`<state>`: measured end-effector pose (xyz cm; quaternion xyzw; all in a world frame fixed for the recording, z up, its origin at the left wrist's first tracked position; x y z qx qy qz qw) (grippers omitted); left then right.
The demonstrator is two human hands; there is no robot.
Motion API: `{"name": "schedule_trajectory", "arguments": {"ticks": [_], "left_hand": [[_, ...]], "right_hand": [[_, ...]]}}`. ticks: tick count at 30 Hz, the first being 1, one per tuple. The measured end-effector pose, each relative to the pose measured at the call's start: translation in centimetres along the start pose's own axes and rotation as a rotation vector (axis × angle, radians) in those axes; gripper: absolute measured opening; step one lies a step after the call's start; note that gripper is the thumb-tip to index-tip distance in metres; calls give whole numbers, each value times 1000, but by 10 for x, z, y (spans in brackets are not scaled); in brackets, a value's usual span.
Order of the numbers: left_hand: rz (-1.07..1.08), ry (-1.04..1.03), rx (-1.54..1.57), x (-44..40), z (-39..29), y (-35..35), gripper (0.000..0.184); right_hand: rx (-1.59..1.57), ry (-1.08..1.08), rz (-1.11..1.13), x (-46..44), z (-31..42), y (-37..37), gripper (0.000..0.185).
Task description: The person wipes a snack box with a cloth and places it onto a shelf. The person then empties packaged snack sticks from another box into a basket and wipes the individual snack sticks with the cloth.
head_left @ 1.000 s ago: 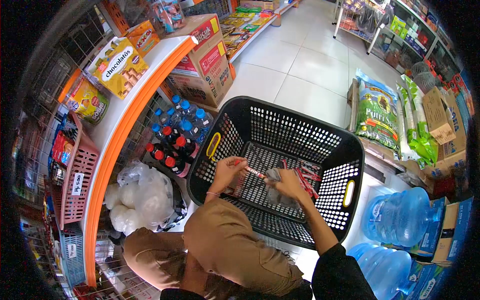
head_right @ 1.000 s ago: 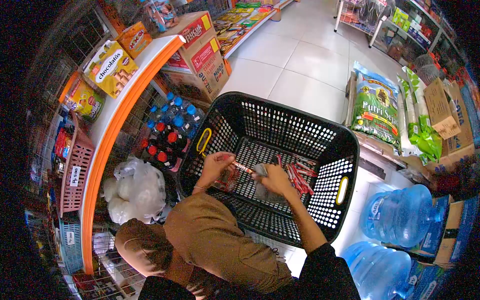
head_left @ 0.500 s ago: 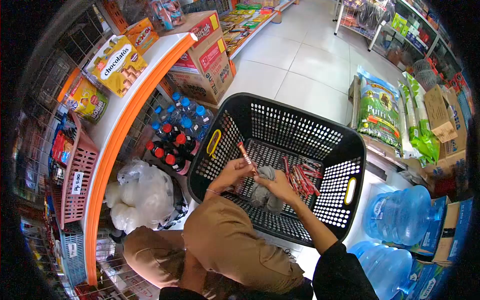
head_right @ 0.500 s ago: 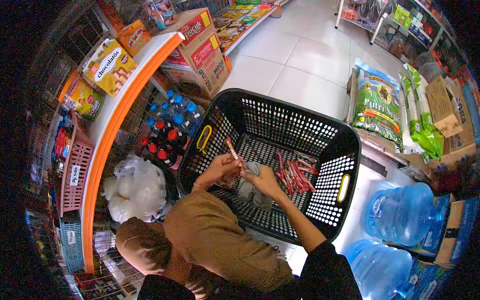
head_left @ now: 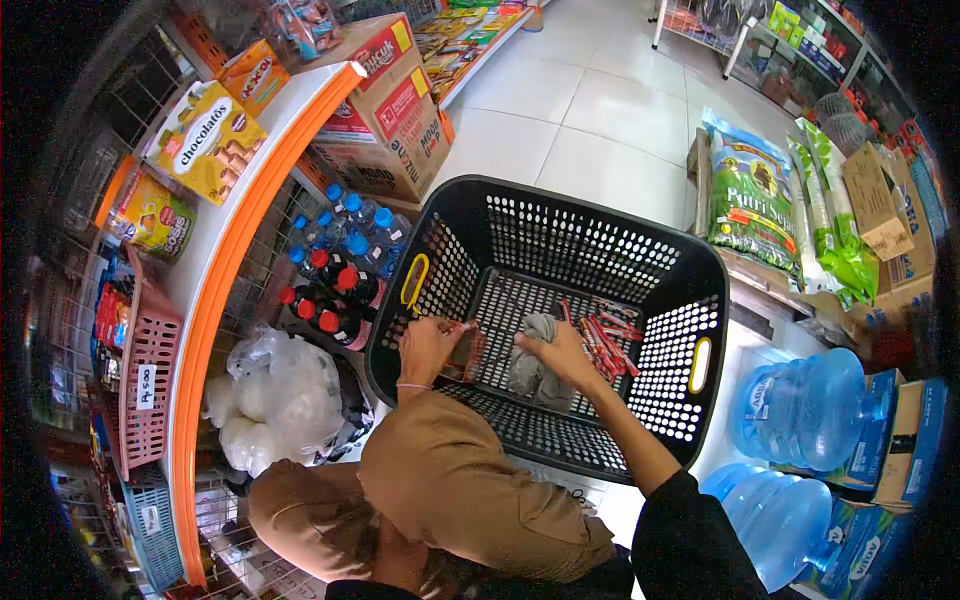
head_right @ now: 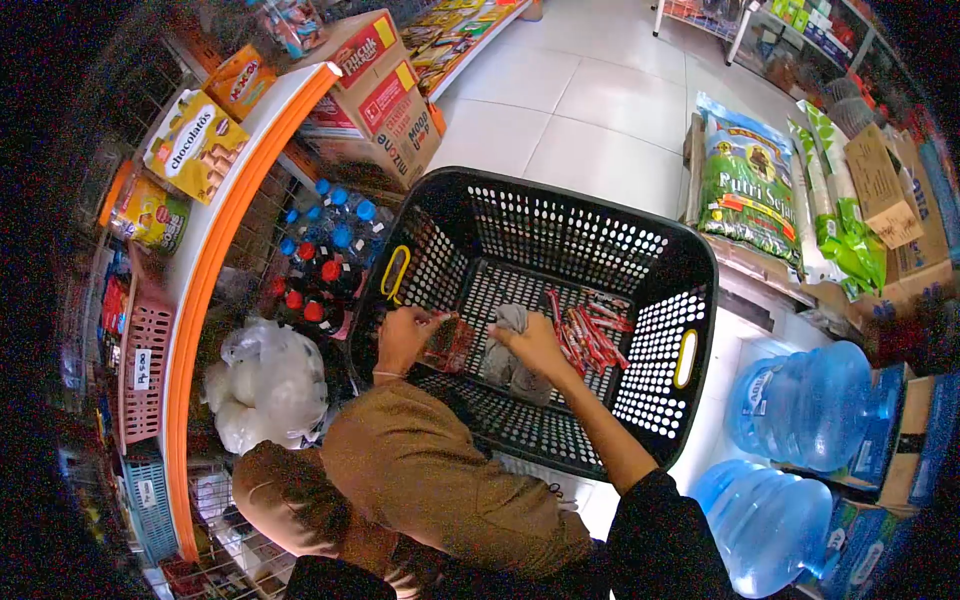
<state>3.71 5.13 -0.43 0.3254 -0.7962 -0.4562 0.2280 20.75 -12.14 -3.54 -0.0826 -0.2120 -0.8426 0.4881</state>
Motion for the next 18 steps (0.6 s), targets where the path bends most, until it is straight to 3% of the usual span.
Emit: {"name": "schedule_trajectory", "arguments": {"ticks": [3,9,18], "left_hand": [[-1,46,-56,-2,0,0,47],[-241,53,44,-5,-2,9,37],[186,92,-162,0,20,-15,44]], "right_hand": [[-13,-12,-51,0,2,3,36],[-66,-12,-109,-6,-11,4,44],[-73,-1,-110,-9,-13,7,42]]}}
Point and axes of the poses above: each hand's wrist, its own x-axis away from the middle knuckle, its own y-axis out of the back of the hand, z = x × y, the point moved 4 cm from there along -x, towards the middle knuckle, and after that the axes turned 8 degrees about -y, right-handed, at the moved point
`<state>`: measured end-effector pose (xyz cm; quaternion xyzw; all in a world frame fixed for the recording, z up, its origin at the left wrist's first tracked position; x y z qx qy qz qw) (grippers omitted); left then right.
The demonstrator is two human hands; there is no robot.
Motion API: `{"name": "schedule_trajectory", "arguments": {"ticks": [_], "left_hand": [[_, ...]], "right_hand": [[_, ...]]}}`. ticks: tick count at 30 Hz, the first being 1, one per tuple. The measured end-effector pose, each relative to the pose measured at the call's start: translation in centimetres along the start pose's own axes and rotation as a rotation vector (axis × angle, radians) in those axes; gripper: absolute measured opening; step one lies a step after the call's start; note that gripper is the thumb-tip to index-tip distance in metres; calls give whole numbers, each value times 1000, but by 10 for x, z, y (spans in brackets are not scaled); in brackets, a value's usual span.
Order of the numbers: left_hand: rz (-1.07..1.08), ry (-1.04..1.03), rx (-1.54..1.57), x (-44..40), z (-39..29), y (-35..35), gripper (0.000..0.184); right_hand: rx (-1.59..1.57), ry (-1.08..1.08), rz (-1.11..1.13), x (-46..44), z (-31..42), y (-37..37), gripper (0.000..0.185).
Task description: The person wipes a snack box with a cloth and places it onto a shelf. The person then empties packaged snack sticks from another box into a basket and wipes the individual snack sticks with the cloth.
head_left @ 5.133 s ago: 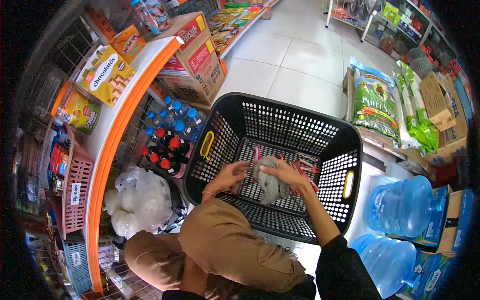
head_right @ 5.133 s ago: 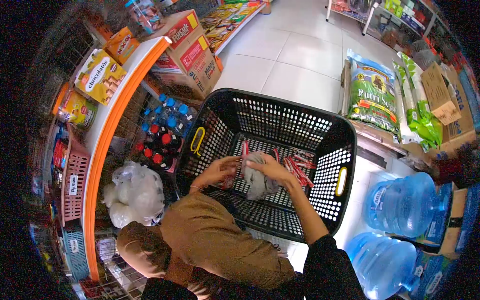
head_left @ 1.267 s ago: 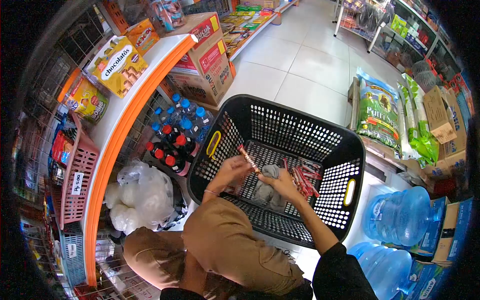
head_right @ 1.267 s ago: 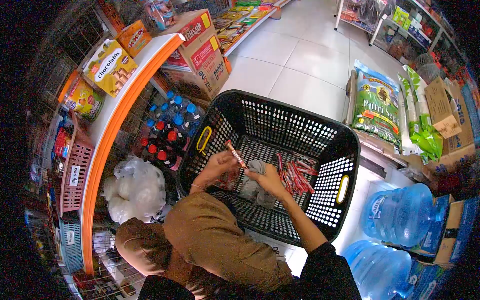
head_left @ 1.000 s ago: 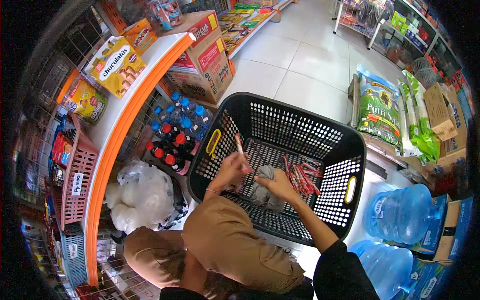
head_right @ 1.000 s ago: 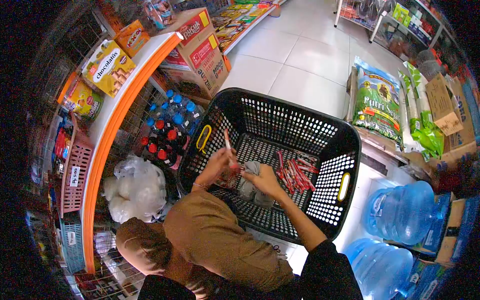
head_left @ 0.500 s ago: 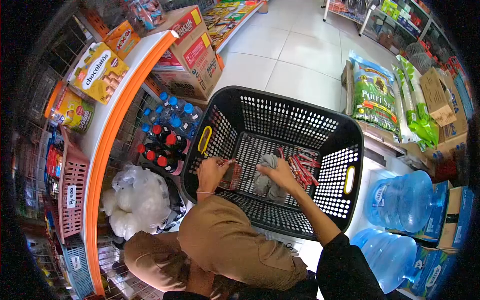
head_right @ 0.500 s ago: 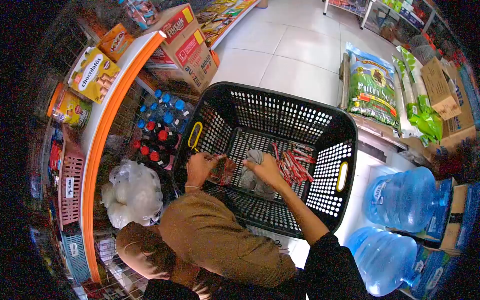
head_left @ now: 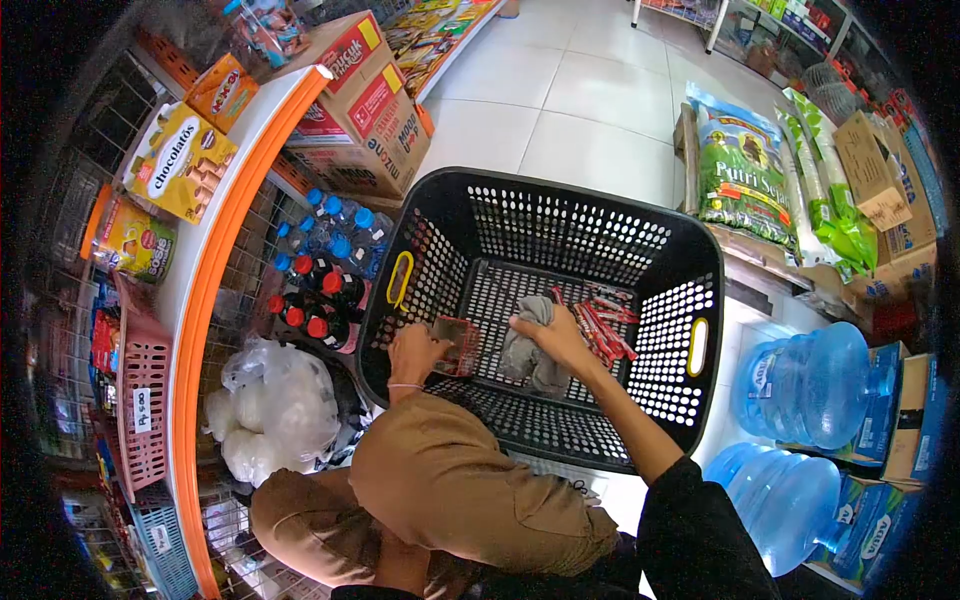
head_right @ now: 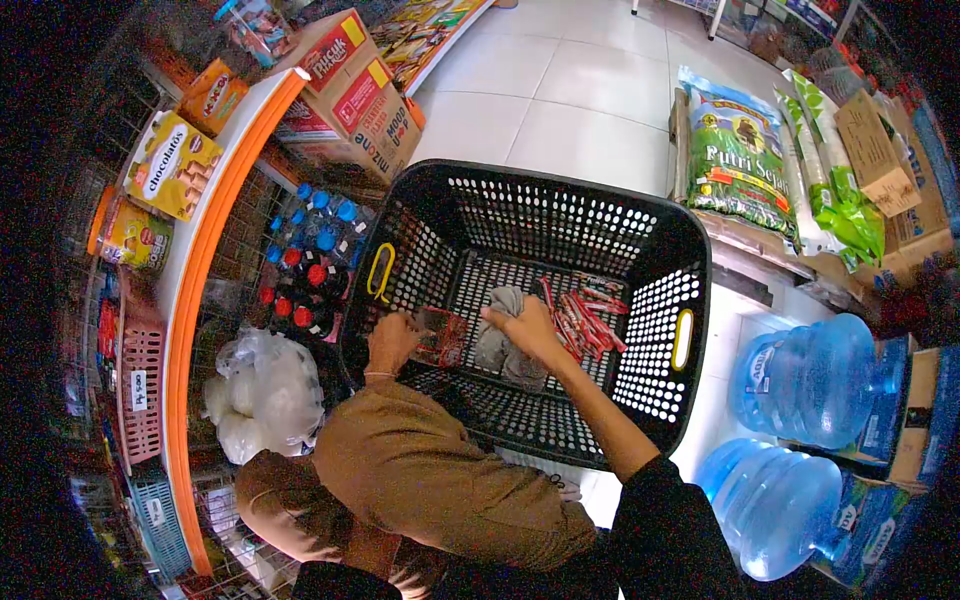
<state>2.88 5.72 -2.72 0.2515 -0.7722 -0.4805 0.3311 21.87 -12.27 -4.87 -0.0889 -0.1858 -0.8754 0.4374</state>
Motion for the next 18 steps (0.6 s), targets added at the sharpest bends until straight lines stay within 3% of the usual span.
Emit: {"name": "schedule_trajectory", "arguments": {"ticks": [6,10,13,16,18], "left_hand": [[190,5,-180,1,18,-25,38],[174,31,-186,2,23,-30,39],[153,43,-185,2,25,-31,40],[137,53,-176,1,27,-30,40],[135,66,-176,1,27,-29,41]], "right_hand": [[9,-10,20,1,4,1,38],[-3,-3,27,0,2,0,38],[-86,-59,34,5,11,3,21],[-119,-8,-12,2,11,10,21],[-83,-2,-46,-8,2,20,30]]}}
Point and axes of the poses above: each hand's wrist, its own x-axis away from the middle knuckle, its own y-axis out of the back of the hand, z = x × y, the point moved 4 cm from there along -x, towards the middle knuckle, and after that the axes turned 8 degrees about -y, right-handed, at the moved point
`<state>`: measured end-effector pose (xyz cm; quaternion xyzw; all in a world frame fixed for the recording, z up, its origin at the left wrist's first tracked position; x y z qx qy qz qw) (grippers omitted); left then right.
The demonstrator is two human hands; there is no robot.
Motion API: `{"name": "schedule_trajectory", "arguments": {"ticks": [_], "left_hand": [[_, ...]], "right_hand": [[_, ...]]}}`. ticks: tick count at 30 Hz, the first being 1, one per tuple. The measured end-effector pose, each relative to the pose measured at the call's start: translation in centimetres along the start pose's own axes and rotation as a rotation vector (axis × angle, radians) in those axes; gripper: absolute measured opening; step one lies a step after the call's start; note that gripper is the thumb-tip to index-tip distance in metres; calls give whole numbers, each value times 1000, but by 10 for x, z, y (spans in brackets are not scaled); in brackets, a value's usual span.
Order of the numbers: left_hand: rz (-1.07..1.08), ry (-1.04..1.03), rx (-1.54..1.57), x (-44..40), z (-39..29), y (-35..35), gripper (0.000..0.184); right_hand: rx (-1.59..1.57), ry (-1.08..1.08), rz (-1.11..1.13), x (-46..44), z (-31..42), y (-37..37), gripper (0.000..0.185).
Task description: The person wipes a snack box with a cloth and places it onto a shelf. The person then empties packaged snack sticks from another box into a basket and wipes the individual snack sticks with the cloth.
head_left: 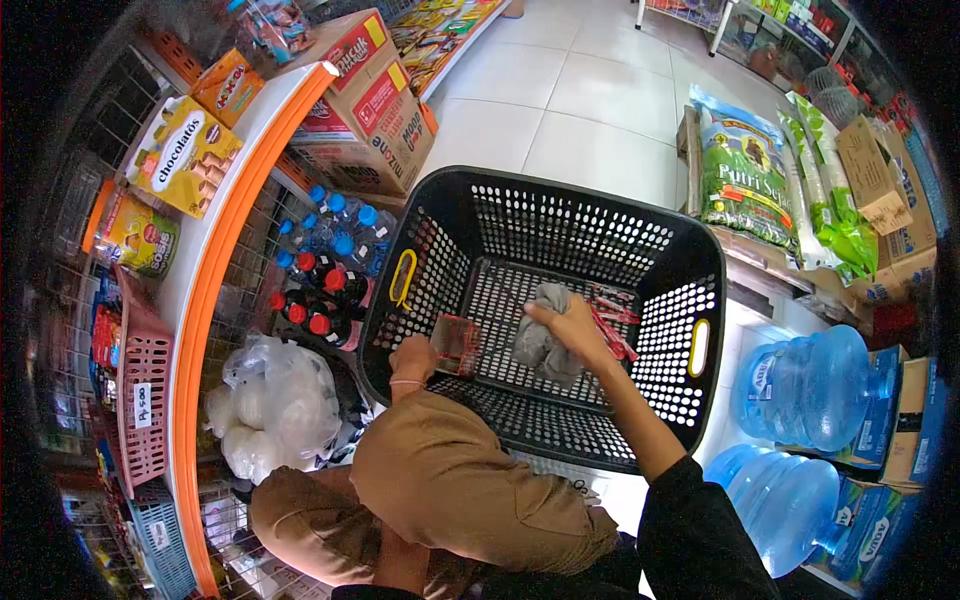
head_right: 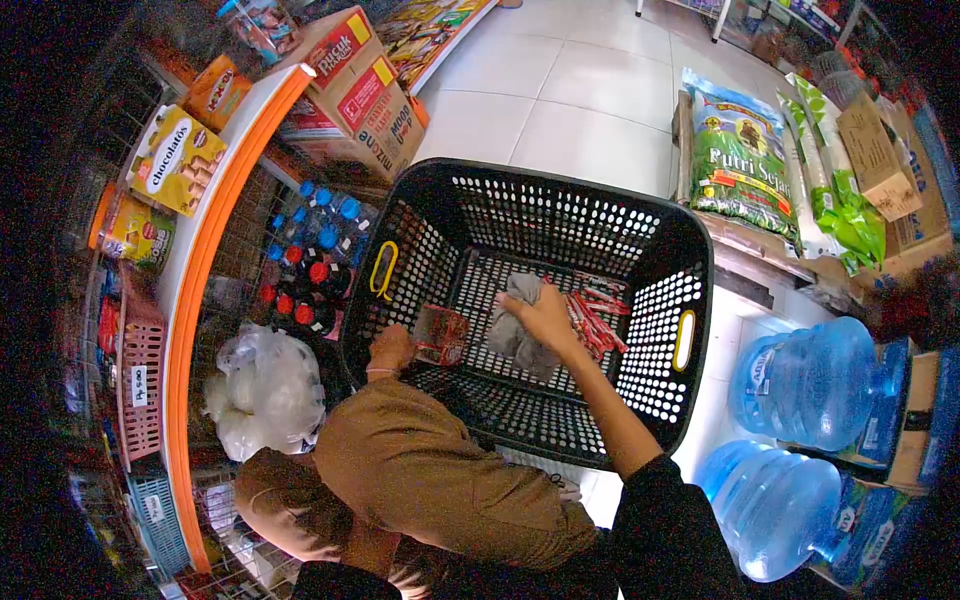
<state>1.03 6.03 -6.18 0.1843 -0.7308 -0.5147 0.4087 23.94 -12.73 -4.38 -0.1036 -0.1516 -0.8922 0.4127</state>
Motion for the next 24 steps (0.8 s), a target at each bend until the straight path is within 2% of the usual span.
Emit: {"name": "schedule_trajectory", "arguments": {"ticks": [4,8,9,12,13,16,19,22,24], "left_hand": [[-2,15,26,-6,1,-1,36],[-32,1,101,-11,6,-7,31],[-33,5,100,-11,4,-6,29],[7,38,124,-12,3,-7,30],[10,20,149,-10,1,-4,33],[-13,-38,108,-19,7,-14,35],[-3,-25,110,-1,-11,11,33],[-41,-85,153,-14,4,-9,33],[9,-60,198,-12,0,-5,32]], "right_hand": [[80,59,-130,-9,5,36,38],[467,102,-395,-13,4,73,36],[575,16,-398,-10,8,79,34],[847,7,-366,-22,-29,93,32],[937,-83,-343,-27,-50,97,31],[1007,-189,-110,-33,-104,96,32],[1089,-236,67,-65,-210,75,36],[1058,-295,226,-32,-174,44,40],[1151,-271,220,-26,-189,29,48]]}}
Point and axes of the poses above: each hand's wrist, its own x-axis away from the middle knuckle, its own y-axis out of the back of the hand, z = x × y, the point moved 4 cm from there along -x, towards the middle knuckle, and after that the axes turned 8 degrees about -y, right-handed, at the moved point
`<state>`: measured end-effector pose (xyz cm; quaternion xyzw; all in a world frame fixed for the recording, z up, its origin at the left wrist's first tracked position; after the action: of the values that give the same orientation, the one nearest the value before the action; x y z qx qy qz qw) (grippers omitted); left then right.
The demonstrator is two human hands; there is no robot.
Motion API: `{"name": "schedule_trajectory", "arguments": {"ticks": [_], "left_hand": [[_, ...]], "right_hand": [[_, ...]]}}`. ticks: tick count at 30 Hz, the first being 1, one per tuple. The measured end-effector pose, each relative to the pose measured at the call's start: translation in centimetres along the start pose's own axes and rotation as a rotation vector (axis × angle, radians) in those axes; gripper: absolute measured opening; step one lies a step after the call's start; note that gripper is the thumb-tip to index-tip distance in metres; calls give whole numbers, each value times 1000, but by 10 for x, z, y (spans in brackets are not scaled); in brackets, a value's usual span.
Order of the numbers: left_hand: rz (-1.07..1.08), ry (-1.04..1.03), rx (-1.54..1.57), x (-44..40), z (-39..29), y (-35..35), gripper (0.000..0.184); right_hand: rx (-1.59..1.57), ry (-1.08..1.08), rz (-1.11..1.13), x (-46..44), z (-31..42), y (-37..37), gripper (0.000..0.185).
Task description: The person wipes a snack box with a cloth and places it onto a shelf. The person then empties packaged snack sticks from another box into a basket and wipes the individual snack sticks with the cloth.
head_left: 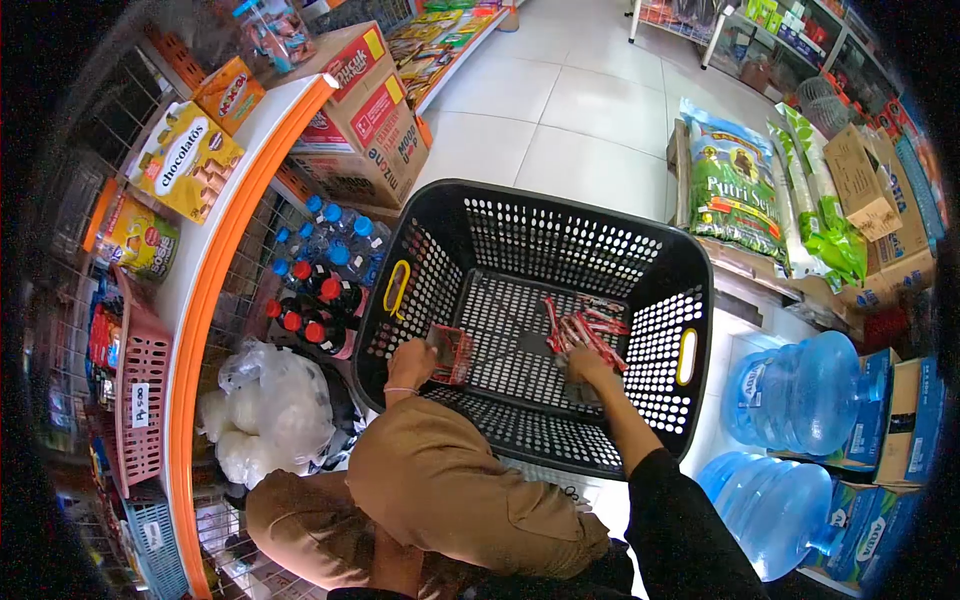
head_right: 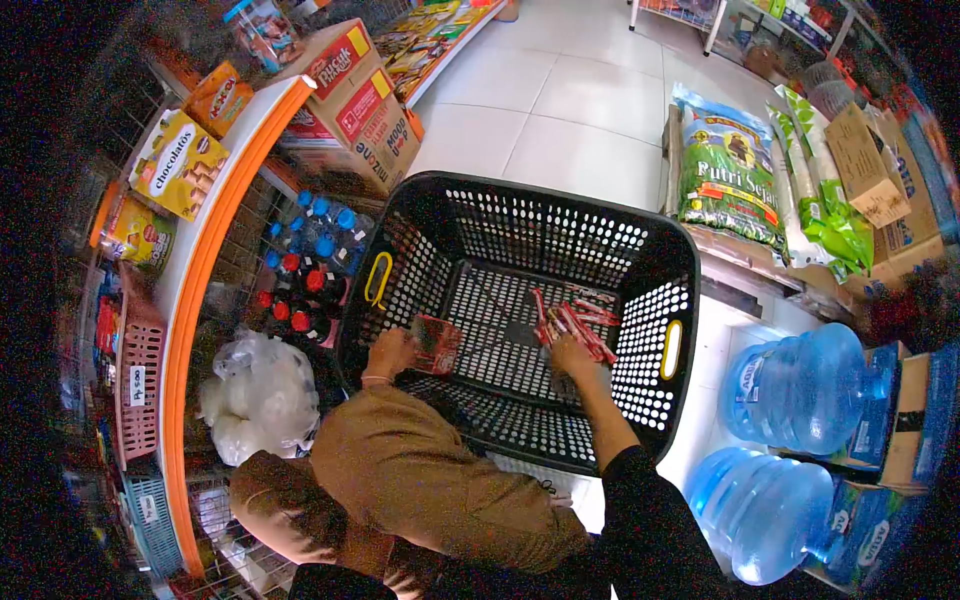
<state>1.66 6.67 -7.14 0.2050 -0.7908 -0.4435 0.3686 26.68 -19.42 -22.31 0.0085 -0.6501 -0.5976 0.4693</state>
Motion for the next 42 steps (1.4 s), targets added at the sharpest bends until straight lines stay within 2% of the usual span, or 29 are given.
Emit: {"name": "schedule_trajectory", "arguments": {"ticks": [1,4,7,10,13,16,19,22,23,26,27,30,31,34,35,38,39,42], "left_hand": [[23,16,23,3,-4,3,32],[-66,-40,-45,14,-16,13,31],[-124,-95,-53,10,-11,11,35],[-65,-104,74,4,-19,16,34],[-55,-345,512,-5,-28,6,35],[13,-500,775,-11,-40,-14,44],[163,-690,1086,-1,-69,-1,48],[227,-553,1047,-4,-65,0,44],[240,-565,1015,-4,-65,0,44],[265,-603,1010,-4,-65,-3,42],[264,-619,1070,-4,-66,-6,42],[312,-615,1077,-4,-67,-9,39],[337,-606,1052,-3,-67,-8,39],[323,-623,1042,6,-67,-9,36],[366,-594,923,5,-66,-11,36],[469,-538,674,3,-62,-13,34],[491,-544,666,7,-66,-9,34],[508,-531,752,25,-84,14,31]], "right_hand": [[46,1,-12,-3,2,-11,55],[-168,62,-227,-10,4,-13,61],[-81,304,-174,0,12,11,67],[-110,128,114,15,39,58,67],[-292,395,-171,45,72,102,50],[-1103,388,66,86,113,135,46],[-1508,423,377,111,141,152,52],[-1584,443,400,121,148,152,43],[-1609,455,450,125,149,153,42],[-1546,503,338,125,151,147,39],[-1491,527,335,129,153,149,43],[-1390,623,60,134,161,142,54],[-1403,673,22,135,164,140,69],[-1227,523,-311,140,162,132,77],[-1371,505,-237,133,160,123,80],[-1229,357,-438,131,149,125,83],[-1287,315,-422,132,147,129,81],[-1254,361,-308,108,137,125,70]]}}
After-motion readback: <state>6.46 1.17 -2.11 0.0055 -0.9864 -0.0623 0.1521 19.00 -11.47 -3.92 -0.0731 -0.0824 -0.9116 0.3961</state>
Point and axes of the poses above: each hand's wrist, its own x-axis away from the middle knuckle, its own y-axis out of the back of the hand, z = x × y, the point moved 4 cm from there along -x, towards the middle knuckle, and after that the axes turned 8 degrees about -y, right-handed, at the moved point
